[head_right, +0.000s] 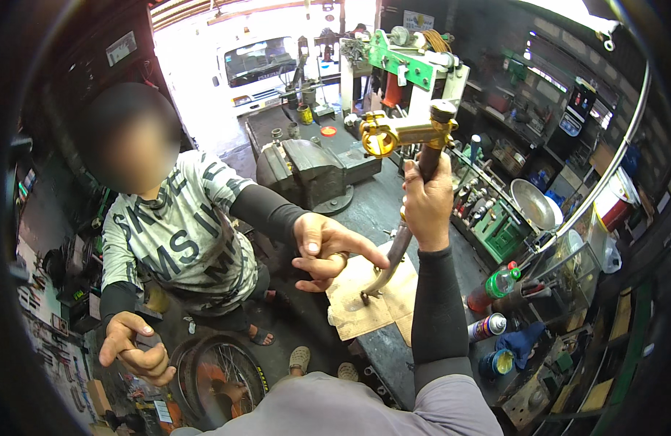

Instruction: The person cleans a bicycle fork by spraying it with a cleaning agent and wiping it with a cloth. They rotate the fork to clean different sides and continue wiping until the surface appears clean.

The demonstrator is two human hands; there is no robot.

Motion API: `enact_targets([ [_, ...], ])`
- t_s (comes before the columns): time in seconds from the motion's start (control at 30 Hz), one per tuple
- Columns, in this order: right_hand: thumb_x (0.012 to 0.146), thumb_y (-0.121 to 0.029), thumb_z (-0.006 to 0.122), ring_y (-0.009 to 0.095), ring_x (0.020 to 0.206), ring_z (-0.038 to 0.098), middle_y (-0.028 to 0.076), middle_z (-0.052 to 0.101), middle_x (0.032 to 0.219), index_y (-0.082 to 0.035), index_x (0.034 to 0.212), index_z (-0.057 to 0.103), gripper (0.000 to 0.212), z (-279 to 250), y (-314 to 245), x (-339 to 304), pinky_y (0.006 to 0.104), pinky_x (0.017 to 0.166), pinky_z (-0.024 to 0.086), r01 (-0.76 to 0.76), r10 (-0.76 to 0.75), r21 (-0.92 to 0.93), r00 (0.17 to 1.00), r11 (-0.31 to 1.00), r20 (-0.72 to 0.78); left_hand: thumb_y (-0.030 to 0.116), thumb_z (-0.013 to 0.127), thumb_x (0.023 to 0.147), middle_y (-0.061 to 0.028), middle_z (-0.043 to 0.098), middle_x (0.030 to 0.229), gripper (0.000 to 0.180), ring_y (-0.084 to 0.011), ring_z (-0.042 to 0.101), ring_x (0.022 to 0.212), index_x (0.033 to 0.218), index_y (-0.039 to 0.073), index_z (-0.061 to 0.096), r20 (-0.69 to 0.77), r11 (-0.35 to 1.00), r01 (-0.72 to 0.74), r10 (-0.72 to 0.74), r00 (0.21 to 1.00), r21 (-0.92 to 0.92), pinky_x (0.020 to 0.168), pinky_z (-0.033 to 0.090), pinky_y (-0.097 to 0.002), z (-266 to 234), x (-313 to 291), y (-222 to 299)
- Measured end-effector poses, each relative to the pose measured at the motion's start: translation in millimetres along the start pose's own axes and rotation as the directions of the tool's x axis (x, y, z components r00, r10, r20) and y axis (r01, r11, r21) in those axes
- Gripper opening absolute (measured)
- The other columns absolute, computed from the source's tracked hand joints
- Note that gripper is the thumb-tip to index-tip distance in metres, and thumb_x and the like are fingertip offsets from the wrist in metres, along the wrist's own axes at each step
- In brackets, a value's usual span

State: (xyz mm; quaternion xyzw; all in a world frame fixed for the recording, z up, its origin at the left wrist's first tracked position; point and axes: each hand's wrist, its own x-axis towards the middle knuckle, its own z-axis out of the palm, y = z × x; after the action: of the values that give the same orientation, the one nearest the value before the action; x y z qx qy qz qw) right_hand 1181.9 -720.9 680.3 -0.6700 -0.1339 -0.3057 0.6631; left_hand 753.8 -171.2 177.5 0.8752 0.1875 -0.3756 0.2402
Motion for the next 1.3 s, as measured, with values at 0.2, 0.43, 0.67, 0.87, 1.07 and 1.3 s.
enact_targets([
  [0.2, 0.111, -0.012, 0.070, 0.005, 0.070, 0.061, -0.002, 0.061, 0.090, -0.009, 0.126, 0.057, 0.020, -9, 12, -2, 0.0216, 0.054, 0.047, 0.087, -0.093, -0.180, 0.995, 0.980, -0.027, 0.045, 0.080, 0.094, -0.0159, 0.083, 0.123, 0.057, -0.0329, 0.078, 0.117, 0.136, 0.006, 0.079, -0.002, 0.975, 0.203, -0.204, 0.979, -0.095, 0.107, 0.058, -0.0439, -16, 2, 29],
  [0.43, 0.112, -0.012, 0.070, 0.004, 0.070, 0.059, -0.003, 0.060, 0.090, -0.010, 0.124, 0.057, 0.018, -8, 11, 2, 0.0205, 0.052, 0.047, 0.068, -0.072, -0.148, 0.997, 0.987, -0.024, 0.030, 0.074, 0.098, -0.0083, 0.076, 0.105, 0.062, -0.0229, 0.072, 0.097, 0.157, 0.017, 0.062, -0.041, 0.941, -0.121, 0.141, 0.989, 0.316, 0.105, 0.053, -0.0449, 7, -5, 16],
  [0.67, 0.112, -0.014, 0.070, 0.004, 0.072, 0.060, -0.003, 0.061, 0.092, -0.010, 0.124, 0.058, 0.018, -4, 10, 4, 0.0208, 0.053, 0.047, 0.026, -0.025, -0.142, 1.000, 0.990, 0.011, 0.022, 0.069, 0.096, -0.0034, 0.061, 0.090, 0.082, -0.0177, 0.061, 0.087, 0.169, 0.021, 0.032, 0.153, -0.073, -0.359, 0.968, 0.198, 0.930, 0.106, 0.050, -0.0457, -192, -57, 320],
  [0.87, 0.111, -0.013, 0.071, 0.006, 0.073, 0.062, -0.002, 0.061, 0.093, -0.007, 0.127, 0.057, 0.022, 9, -4, 11, 0.0243, 0.063, 0.052, -0.039, 0.044, -0.073, 0.997, 0.997, 0.067, 0.015, 0.064, 0.094, 0.0009, 0.047, 0.078, 0.104, -0.0133, 0.052, 0.078, 0.180, 0.024, 0.006, 0.439, -0.011, 0.658, 0.753, -0.490, 0.753, 0.106, 0.049, -0.0464, -374, -239, 429],
  [1.07, 0.113, -0.014, 0.070, 0.007, 0.074, 0.063, -0.002, 0.061, 0.093, -0.009, 0.130, 0.056, 0.023, 2, -1, 10, 0.0244, 0.064, 0.053, -0.103, 0.104, -0.017, 0.989, 0.995, 0.105, 0.019, 0.070, 0.095, -0.0058, 0.054, 0.089, 0.082, -0.0185, 0.059, 0.089, 0.168, 0.021, 0.031, 0.127, -0.018, 0.216, 0.855, -0.503, 0.976, 0.108, 0.051, -0.0460, -469, -226, 414],
  [1.3, 0.111, -0.011, 0.070, 0.008, 0.079, 0.062, -0.002, 0.060, 0.098, -0.006, 0.133, 0.057, 0.026, 14, -7, 12, 0.0253, 0.068, 0.053, -0.091, 0.095, -0.047, 0.990, 0.995, 0.101, 0.022, 0.076, 0.096, -0.0128, 0.064, 0.108, 0.065, -0.0250, 0.065, 0.106, 0.155, 0.012, 0.049, -0.336, 0.306, -0.448, 0.942, 0.014, 0.840, 0.109, 0.053, -0.0445, -427, -45, 386],
])
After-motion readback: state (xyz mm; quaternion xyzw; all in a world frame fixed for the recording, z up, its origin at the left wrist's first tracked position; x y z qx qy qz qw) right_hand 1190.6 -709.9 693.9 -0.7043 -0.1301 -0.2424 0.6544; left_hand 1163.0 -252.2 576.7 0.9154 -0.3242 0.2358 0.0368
